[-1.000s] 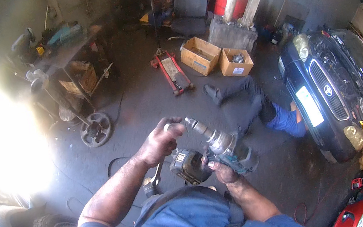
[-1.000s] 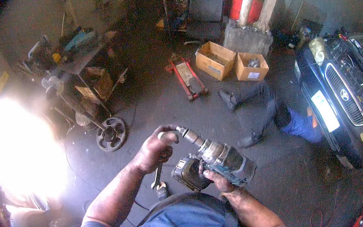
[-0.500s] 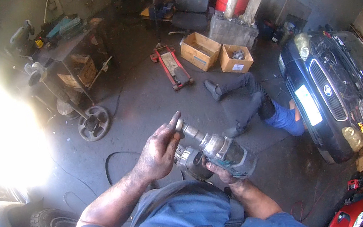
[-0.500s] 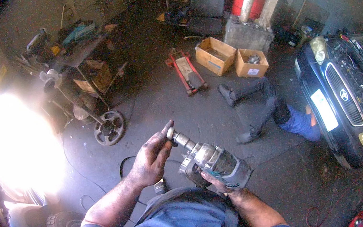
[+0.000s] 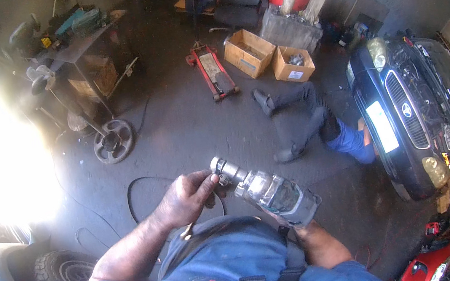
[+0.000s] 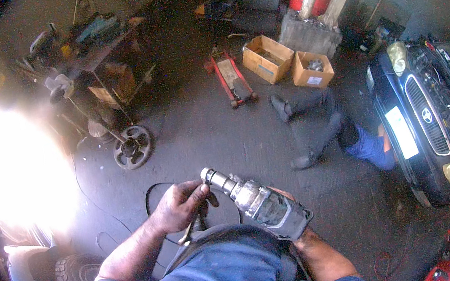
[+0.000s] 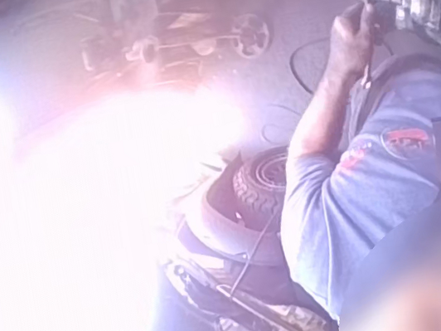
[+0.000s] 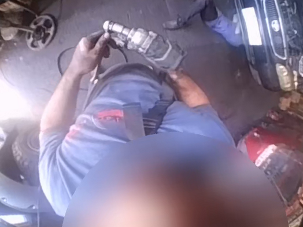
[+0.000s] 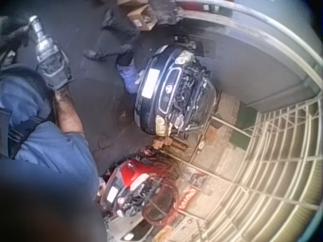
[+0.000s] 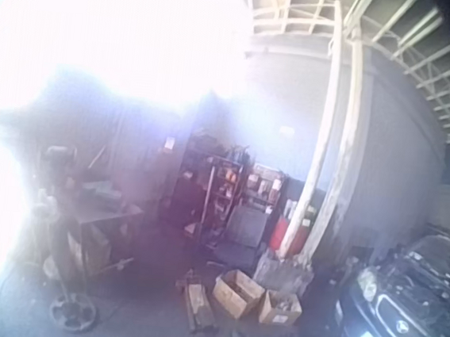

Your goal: The person uses a cordless impact wrench and a socket to remove a bolt from a car alternator. They then swap the socket, retrieve a new bolt, and continue working on the alternator in a garage setting.

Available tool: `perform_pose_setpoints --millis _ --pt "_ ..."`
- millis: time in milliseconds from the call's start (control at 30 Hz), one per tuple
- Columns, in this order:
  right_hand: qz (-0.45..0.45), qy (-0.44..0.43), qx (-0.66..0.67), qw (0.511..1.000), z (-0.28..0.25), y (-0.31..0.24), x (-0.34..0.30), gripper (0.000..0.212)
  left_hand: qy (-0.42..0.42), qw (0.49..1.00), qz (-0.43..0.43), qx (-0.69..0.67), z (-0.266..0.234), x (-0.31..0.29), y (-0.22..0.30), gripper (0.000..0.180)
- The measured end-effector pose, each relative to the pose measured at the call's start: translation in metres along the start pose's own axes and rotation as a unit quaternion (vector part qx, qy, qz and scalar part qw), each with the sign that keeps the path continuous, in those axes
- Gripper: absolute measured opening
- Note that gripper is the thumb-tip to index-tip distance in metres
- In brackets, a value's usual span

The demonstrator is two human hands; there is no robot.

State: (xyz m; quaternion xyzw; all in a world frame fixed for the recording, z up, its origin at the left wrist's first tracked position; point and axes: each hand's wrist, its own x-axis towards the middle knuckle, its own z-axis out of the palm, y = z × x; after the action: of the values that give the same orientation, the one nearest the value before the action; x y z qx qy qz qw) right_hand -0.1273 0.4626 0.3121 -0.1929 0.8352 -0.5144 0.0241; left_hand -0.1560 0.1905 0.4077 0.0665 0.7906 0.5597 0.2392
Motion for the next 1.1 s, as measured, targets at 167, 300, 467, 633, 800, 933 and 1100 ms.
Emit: perform_pose_setpoints --millis 167,300,467,633,800,933,1100 --pt "-0.077 -0.015 0.029 0.997 -0.01 -0.018 0.007 0.037 0.028 0.985 0.028 0.169 0.003 -0.004 0.007 0.04" --pt "-0.146 -0.058 -0.125 0.98 -0.019 -0.03 0.019 0.036 0.012 0.982 0.016 0.188 0.004 0.0 0.0 0.034" --pt "-0.084 -0.062 -0.153 0.983 -0.013 -0.038 0.019 0.036 0.09 0.973 0.116 0.175 0.014 -0.005 -0.019 0.023" --pt "0.015 -0.054 0.031 0.998 -0.008 -0.038 0.009 0.029 0.146 0.957 0.199 0.156 0.017 -0.006 -0.025 0.018" --pt "-0.086 -0.098 -0.136 0.982 -0.016 -0.035 0.018 0.035 0.121 0.97 0.155 0.14 0.019 -0.007 -0.029 0.016" --pt "-0.027 -0.085 -0.03 0.996 -0.012 -0.039 0.017 0.025 0.122 0.97 0.169 0.122 0.02 -0.009 -0.035 0.016" --pt "-0.029 -0.083 -0.066 0.994 -0.011 -0.043 0.013 0.024 0.125 0.968 0.175 0.126 0.022 -0.01 -0.037 0.016"
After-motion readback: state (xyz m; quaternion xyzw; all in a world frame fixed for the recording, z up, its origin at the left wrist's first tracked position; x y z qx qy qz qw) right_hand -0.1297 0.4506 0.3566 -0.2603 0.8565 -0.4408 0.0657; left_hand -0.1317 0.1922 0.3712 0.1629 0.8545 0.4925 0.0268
